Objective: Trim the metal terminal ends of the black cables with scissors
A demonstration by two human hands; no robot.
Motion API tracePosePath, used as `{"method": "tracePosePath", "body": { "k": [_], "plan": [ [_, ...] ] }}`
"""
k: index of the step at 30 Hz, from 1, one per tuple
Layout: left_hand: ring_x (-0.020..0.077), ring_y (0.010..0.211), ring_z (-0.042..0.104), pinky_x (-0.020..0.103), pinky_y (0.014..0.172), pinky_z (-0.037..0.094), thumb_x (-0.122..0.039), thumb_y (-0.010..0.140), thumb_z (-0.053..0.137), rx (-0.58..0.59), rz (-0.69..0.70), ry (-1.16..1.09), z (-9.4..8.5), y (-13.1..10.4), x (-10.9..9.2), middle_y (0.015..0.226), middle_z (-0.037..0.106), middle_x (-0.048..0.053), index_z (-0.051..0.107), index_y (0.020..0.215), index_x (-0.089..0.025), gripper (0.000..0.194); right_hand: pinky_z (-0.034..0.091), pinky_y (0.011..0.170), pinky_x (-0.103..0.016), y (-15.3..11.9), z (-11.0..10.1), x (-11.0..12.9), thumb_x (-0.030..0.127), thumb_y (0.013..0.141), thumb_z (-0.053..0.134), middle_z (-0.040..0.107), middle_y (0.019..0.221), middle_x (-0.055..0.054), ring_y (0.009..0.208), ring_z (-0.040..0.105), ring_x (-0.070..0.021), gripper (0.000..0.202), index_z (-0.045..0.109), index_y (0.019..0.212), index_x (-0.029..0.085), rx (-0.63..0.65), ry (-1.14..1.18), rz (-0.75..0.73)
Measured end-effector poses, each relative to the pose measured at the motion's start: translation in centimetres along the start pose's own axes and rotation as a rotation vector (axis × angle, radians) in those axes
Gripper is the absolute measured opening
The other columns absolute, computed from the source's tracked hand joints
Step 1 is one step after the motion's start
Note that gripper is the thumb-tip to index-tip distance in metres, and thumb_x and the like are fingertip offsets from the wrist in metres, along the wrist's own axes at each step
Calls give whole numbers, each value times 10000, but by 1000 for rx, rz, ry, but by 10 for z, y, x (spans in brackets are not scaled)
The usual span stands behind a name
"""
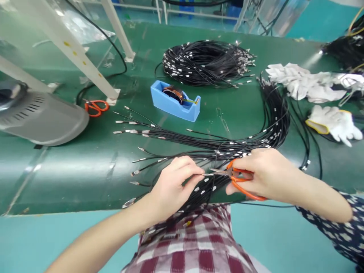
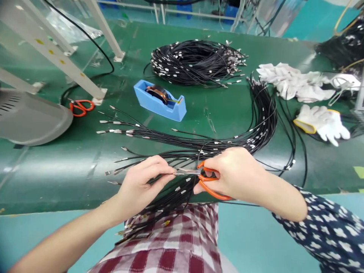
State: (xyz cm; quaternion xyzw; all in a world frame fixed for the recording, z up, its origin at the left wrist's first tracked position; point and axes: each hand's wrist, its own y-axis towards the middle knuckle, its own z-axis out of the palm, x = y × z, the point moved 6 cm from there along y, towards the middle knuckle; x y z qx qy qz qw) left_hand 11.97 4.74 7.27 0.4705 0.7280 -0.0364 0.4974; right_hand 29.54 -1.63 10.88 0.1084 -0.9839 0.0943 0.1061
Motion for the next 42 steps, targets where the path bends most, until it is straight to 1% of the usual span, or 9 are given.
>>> {"method": "tracePosePath", "body": {
  "k": [10, 17, 20, 23, 25, 27, 30, 36, 42],
  "plan": [
    [129, 775, 606, 248, 718, 495, -56, 876, 647, 5, 79, 154, 4, -4, -9, 837, 658, 32, 648, 906, -144, 93, 156, 505, -272, 9, 12, 2, 566, 823, 631, 608, 484, 23, 437, 436, -123, 388, 633, 617, 238, 121, -153, 35],
    [140, 739, 604, 286, 698, 491, -43, 879, 629, 5, 142, 173, 4, -8, -11, 823, 669, 31, 630, 936, -161, 131, 140, 491, -289, 12, 9, 6, 390, 793, 658, 577, 465, 8, 414, 376, -120, 294, 597, 568, 212, 178, -157, -6],
    [138, 719, 596, 295, 692, 484, -37, 878, 629, -9, 165, 161, 3, -9, -12, 805, 665, 34, 626, 936, -158, 134, 153, 484, -290, 15, 10, 5, 334, 800, 648, 565, 460, 12, 411, 359, -111, 278, 588, 561, 205, 213, -76, -15],
    [136, 716, 596, 296, 690, 479, -35, 881, 627, -8, 178, 143, 2, -10, -12, 797, 663, 37, 629, 937, -154, 131, 198, 484, -263, 19, 20, 1, 387, 821, 655, 554, 459, 40, 419, 376, -93, 318, 590, 565, 210, 338, 120, 11],
    [134, 719, 602, 295, 695, 483, -42, 885, 626, -12, 176, 132, 2, -11, -12, 797, 666, 34, 632, 941, -160, 131, 215, 482, -244, 20, 29, -1, 508, 817, 664, 527, 446, 59, 428, 375, -85, 397, 584, 566, 211, 441, 249, 16],
    [132, 724, 610, 291, 701, 493, -47, 884, 631, -16, 164, 122, 0, -11, -11, 795, 667, 28, 634, 940, -169, 134, 215, 473, -233, 21, 35, -1, 599, 800, 659, 497, 431, 72, 431, 354, -79, 465, 569, 565, 208, 489, 322, 9],
    [132, 742, 627, 278, 708, 508, -49, 877, 640, -6, 126, 111, -1, -10, -9, 798, 670, 25, 638, 931, -176, 138, 218, 474, -230, 23, 32, -2, 605, 802, 660, 486, 434, 78, 433, 334, -80, 473, 556, 565, 209, 416, 290, -9],
    [132, 743, 640, 272, 704, 505, -70, 886, 630, 22, 95, 117, -1, -10, -8, 805, 681, 15, 643, 919, -180, 116, 221, 533, -263, 21, 12, 4, 604, 778, 686, 543, 464, 36, 461, 396, -121, 419, 618, 595, 234, 209, -13, -83],
    [133, 748, 627, 269, 713, 509, -59, 887, 624, 42, 101, 142, 0, -9, -9, 804, 671, 18, 624, 919, -179, 124, 266, 598, -287, 18, 7, 12, 554, 815, 666, 594, 474, 17, 461, 412, -151, 409, 600, 575, 229, 94, -149, -138]
  ]
}}
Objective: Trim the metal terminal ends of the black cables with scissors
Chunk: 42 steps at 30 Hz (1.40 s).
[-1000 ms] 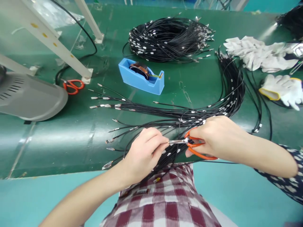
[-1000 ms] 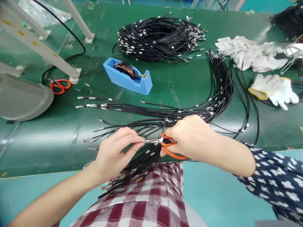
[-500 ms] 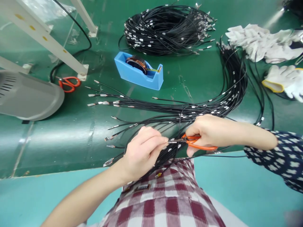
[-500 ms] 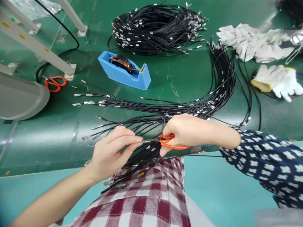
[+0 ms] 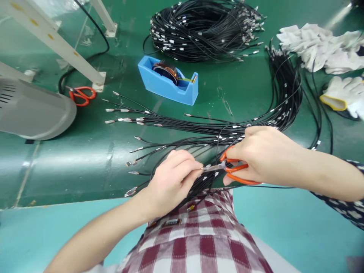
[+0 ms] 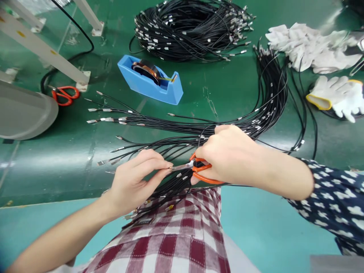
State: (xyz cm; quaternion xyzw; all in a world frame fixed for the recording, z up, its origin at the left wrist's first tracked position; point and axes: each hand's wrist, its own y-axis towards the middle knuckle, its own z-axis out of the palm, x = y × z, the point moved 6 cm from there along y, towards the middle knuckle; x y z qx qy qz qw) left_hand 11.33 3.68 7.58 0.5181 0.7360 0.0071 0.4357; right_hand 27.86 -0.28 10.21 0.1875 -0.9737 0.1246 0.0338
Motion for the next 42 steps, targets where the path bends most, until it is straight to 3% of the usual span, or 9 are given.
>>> {"method": "tracePosePath", "body": {
  "k": [7, 14, 17, 21, 26, 29, 33, 36, 42],
  "plan": [
    [132, 740, 621, 275, 706, 507, -76, 901, 608, 8, -12, 0, -1, 0, 0, 793, 670, 18, 621, 905, -179, 104, 293, 636, -304, 0, -2, 3, 494, 838, 666, 613, 493, 20, 451, 429, -134, 374, 602, 596, 216, -36, -34, -27],
    [141, 732, 623, 287, 703, 496, -73, 897, 604, 6, 24, 48, -1, -1, -1, 790, 677, 22, 616, 909, -178, 107, 231, 554, -286, 3, 3, 2, 470, 825, 662, 563, 452, 2, 447, 405, -140, 389, 588, 543, 212, 35, -52, 13],
    [142, 716, 621, 287, 690, 486, -77, 903, 589, 9, 29, 45, 0, -2, 0, 775, 676, 21, 625, 901, -183, 112, 200, 519, -273, 7, 10, -2, 496, 807, 673, 558, 471, 14, 450, 407, -123, 395, 591, 545, 212, 120, 60, 59],
    [143, 702, 617, 288, 689, 482, -85, 905, 586, 6, 32, 19, 3, -5, 3, 760, 675, 20, 637, 889, -183, 111, 213, 475, -249, 11, 26, -7, 520, 795, 690, 489, 430, 62, 411, 336, -89, 435, 558, 518, 212, 330, 303, 131],
    [146, 715, 619, 293, 701, 484, -68, 889, 606, 24, 30, 9, 6, -8, 6, 775, 684, 30, 644, 890, -169, 108, 231, 450, -229, 11, 43, -6, 558, 834, 637, 479, 435, 76, 426, 370, -82, 461, 562, 540, 211, 484, 557, 110],
    [147, 729, 626, 294, 711, 488, -85, 902, 595, 36, 4, -3, 7, -9, 8, 780, 684, 25, 645, 897, -179, 106, 243, 461, -227, 11, 43, -7, 588, 837, 613, 493, 456, 73, 430, 354, -82, 463, 579, 565, 216, 438, 542, 101],
    [147, 749, 637, 290, 722, 491, -98, 915, 580, 63, -11, -8, 7, -9, 8, 792, 684, 24, 640, 911, -185, 106, 228, 492, -256, 12, 29, -8, 541, 806, 653, 500, 456, 49, 438, 326, -100, 413, 591, 552, 221, 274, 273, 73],
    [146, 745, 635, 289, 712, 486, -99, 919, 576, 75, -8, 4, 7, -8, 6, 787, 678, 23, 631, 908, -183, 101, 254, 553, -278, 11, 17, -3, 507, 808, 665, 552, 466, 22, 457, 386, -118, 362, 640, 576, 230, 162, 120, 10],
    [149, 750, 619, 298, 725, 478, -80, 911, 588, 77, -6, 27, 5, -6, 4, 785, 669, 27, 616, 890, -175, 101, 243, 568, -293, 9, 14, 4, 498, 814, 670, 603, 478, -17, 457, 442, -136, 398, 628, 545, 208, 138, 3, 11]
  ]
}}
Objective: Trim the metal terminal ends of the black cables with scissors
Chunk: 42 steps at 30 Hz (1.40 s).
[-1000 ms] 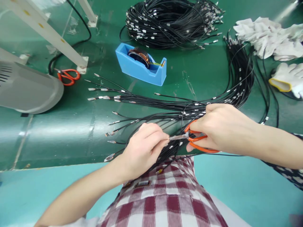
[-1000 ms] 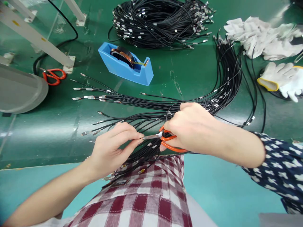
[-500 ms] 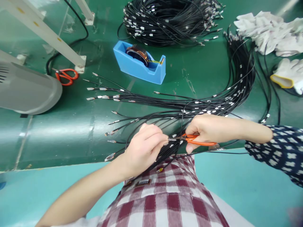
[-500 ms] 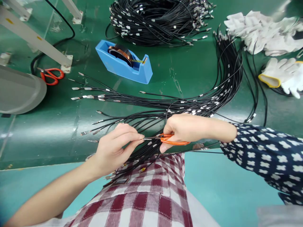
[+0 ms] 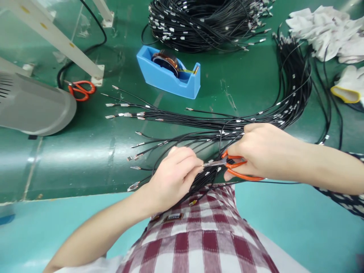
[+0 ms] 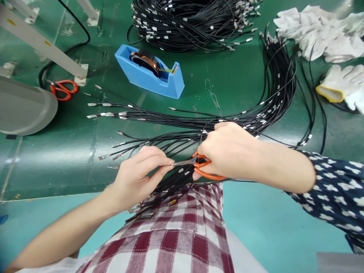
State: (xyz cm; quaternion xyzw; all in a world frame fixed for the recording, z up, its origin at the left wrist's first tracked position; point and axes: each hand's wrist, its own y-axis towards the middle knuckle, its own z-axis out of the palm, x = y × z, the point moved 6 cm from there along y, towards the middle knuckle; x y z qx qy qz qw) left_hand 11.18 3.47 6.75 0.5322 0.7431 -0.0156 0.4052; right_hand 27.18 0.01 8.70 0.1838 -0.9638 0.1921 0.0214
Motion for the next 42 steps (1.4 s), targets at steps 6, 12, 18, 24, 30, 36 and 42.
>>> {"method": "tracePosePath", "body": {
  "k": [6, 12, 18, 24, 30, 36, 42],
  "plan": [
    [148, 738, 608, 303, 710, 460, -90, 930, 557, 40, 25, 12, 1, -1, -1, 783, 676, 29, 629, 891, -176, 119, 235, 488, -256, 1, 12, -3, 477, 863, 611, 589, 486, 26, 428, 397, -92, 410, 633, 547, 217, 161, 302, 62],
    [148, 737, 605, 310, 703, 448, -85, 925, 576, 65, 37, -14, 5, -4, 0, 790, 688, 31, 634, 891, -169, 107, 197, 403, -242, -1, 41, -5, 578, 841, 609, 374, 446, 74, 416, 275, -65, 503, 510, 535, 191, 479, 770, 86],
    [139, 728, 614, 307, 699, 443, -85, 920, 599, 81, 54, -33, 7, -6, -1, 800, 693, 27, 631, 915, -168, 90, 276, 387, -208, 0, 73, -5, 648, 775, 668, 428, 447, 77, 384, 352, -56, 512, 549, 612, 178, 707, 1185, 5],
    [138, 731, 622, 308, 713, 462, -57, 898, 619, 79, 72, -43, 8, -9, 1, 818, 697, 31, 636, 933, -169, 118, 314, 379, -184, 1, 86, -5, 643, 751, 702, 473, 435, 71, 368, 410, -56, 509, 612, 643, 154, 790, 1297, -16],
    [124, 759, 622, 259, 729, 507, -61, 876, 658, -2, -93, -114, -3, -4, 8, 803, 674, 17, 670, 922, -179, 128, 343, 410, -183, 6, 79, -20, 586, 777, 712, 508, 451, 57, 398, 429, -56, 450, 638, 664, 156, 411, 1347, 137],
    [105, 740, 612, 221, 698, 507, -47, 873, 651, -52, -151, -154, -8, 6, 9, 800, 673, 13, 679, 892, -167, 125, 493, 597, -221, 10, 40, -16, 411, 639, 863, 704, 718, 4, 637, 620, -117, 322, 664, 712, 169, -180, 1497, 222],
    [97, 703, 596, 192, 575, 485, -71, 887, 634, -89, -198, -82, -7, 4, 16, 851, 667, 18, 650, 1039, -177, 186, 468, 571, -201, 30, 37, -4, 323, 641, 867, 685, 656, 26, 587, 602, -88, 288, 631, 679, 164, -225, 1709, 172]
  ]
}}
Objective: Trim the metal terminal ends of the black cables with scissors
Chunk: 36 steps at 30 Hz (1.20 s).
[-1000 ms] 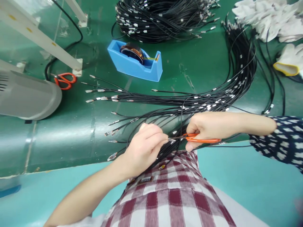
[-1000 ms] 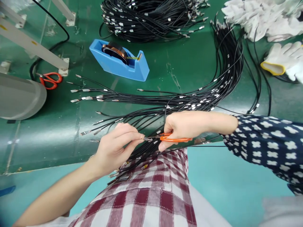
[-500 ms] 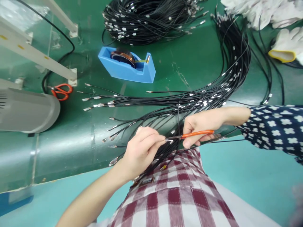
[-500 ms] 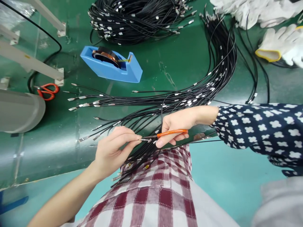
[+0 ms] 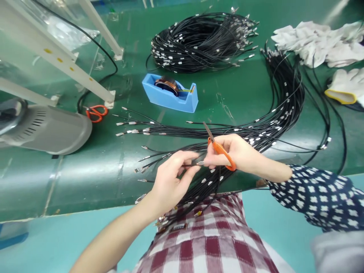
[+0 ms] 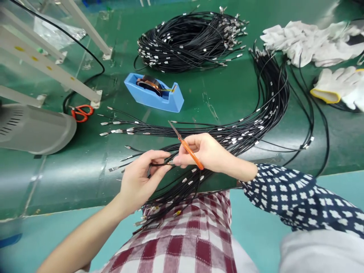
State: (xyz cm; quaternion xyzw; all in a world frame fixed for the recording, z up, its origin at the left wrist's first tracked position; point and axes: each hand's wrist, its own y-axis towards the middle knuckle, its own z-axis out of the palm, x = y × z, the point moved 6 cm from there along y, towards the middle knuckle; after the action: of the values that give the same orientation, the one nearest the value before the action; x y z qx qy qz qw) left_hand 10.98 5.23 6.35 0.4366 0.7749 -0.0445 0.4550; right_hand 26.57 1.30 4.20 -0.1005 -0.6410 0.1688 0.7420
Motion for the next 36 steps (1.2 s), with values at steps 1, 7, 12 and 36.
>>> {"method": "tracePosePath", "body": {
  "k": [1, 7, 12, 36],
  "plan": [
    [96, 709, 600, 188, 569, 485, -66, 888, 630, -19, 28, 18, -1, 0, 0, 870, 669, 23, 644, 1071, -178, 215, 470, 573, -200, 4, 1, -4, 324, 656, 858, 690, 665, 24, 592, 611, -89, 283, 626, 681, 164, 18, 34, 19],
    [108, 749, 626, 201, 637, 519, -48, 899, 616, -92, 180, 90, -7, 4, -2, 838, 653, 30, 692, 1007, -170, 180, 459, 555, -238, 10, -4, -23, 498, 743, 758, 658, 681, 16, 561, 581, -99, 359, 604, 738, 174, 56, 15, 120],
    [106, 743, 605, 213, 670, 510, -55, 911, 602, -32, 129, 45, -8, 9, 0, 820, 641, 29, 689, 1004, -156, 162, 345, 618, -291, -8, -20, 20, 597, 813, 641, 545, 551, 32, 523, 462, -107, 439, 583, 667, 187, -97, -987, -208],
    [113, 690, 544, 232, 647, 463, -80, 934, 513, 203, -101, 5, 0, 12, 4, 801, 574, 9, 633, 936, -168, 149, 308, 634, -348, -17, -9, 46, 478, 888, 562, 582, 478, -28, 467, 369, -142, 395, 641, 615, 204, 83, -1745, -296]
  ]
}}
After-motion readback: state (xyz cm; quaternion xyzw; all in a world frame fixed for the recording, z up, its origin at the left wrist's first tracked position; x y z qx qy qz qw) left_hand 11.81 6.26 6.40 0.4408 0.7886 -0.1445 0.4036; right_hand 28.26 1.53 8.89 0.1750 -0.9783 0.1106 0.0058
